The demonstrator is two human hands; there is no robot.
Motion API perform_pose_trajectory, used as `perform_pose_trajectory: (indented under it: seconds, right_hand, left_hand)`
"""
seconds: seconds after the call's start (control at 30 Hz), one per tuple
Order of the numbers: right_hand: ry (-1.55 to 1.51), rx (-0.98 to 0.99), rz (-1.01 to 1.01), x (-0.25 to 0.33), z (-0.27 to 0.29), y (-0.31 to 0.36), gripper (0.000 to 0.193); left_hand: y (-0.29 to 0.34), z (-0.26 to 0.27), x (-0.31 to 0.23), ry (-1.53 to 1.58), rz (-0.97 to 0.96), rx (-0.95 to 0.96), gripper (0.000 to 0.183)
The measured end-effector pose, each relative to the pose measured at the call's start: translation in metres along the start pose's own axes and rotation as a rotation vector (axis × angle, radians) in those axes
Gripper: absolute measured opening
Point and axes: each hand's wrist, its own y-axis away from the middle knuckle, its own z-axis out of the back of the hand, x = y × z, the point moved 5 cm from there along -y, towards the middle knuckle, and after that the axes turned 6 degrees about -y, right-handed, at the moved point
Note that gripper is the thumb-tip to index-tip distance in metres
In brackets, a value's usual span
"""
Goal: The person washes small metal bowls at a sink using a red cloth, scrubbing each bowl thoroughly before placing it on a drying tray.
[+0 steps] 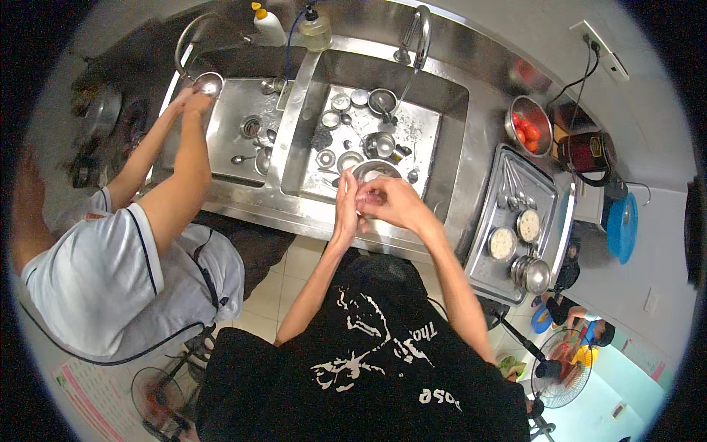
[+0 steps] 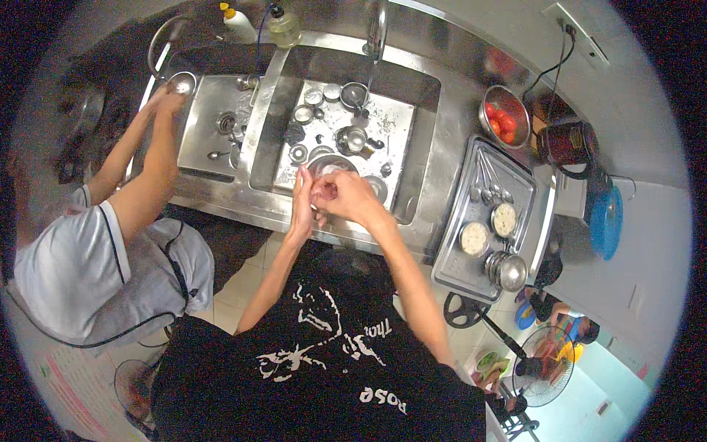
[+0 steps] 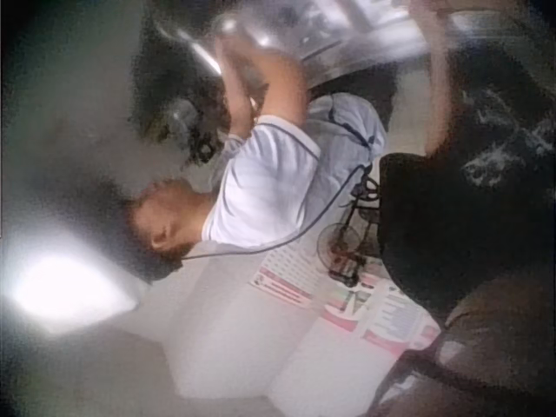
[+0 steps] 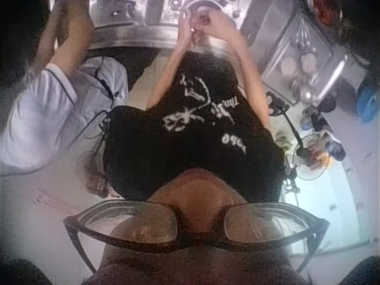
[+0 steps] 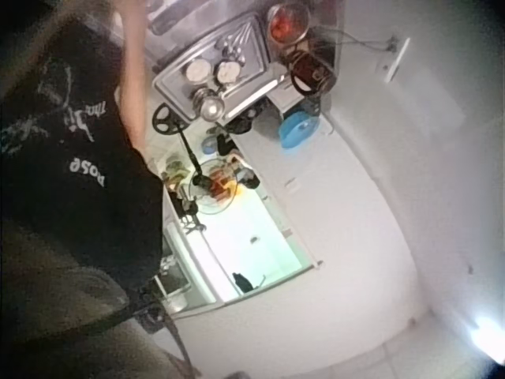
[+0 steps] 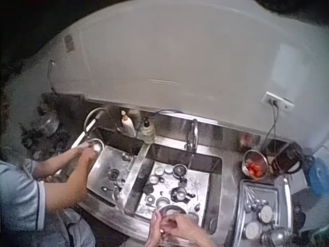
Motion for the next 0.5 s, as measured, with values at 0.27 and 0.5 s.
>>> perform_pose_trajectory:
  seconds: [0.27,0.5]
  right_hand:
    - [0.549,-0.310,0.402,0.023,0.016,0.009,0.031]
    - [0.368,-0.213,0.270,0.016,0.032,0.025,0.026]
  left_hand:
    - [0.010,-0.014,-0.031,-0.262,-0.204,-0.091,0.053]
    - [0.006,-0.006,-0.040,-0.512,-0.263,-0.131,0.042]
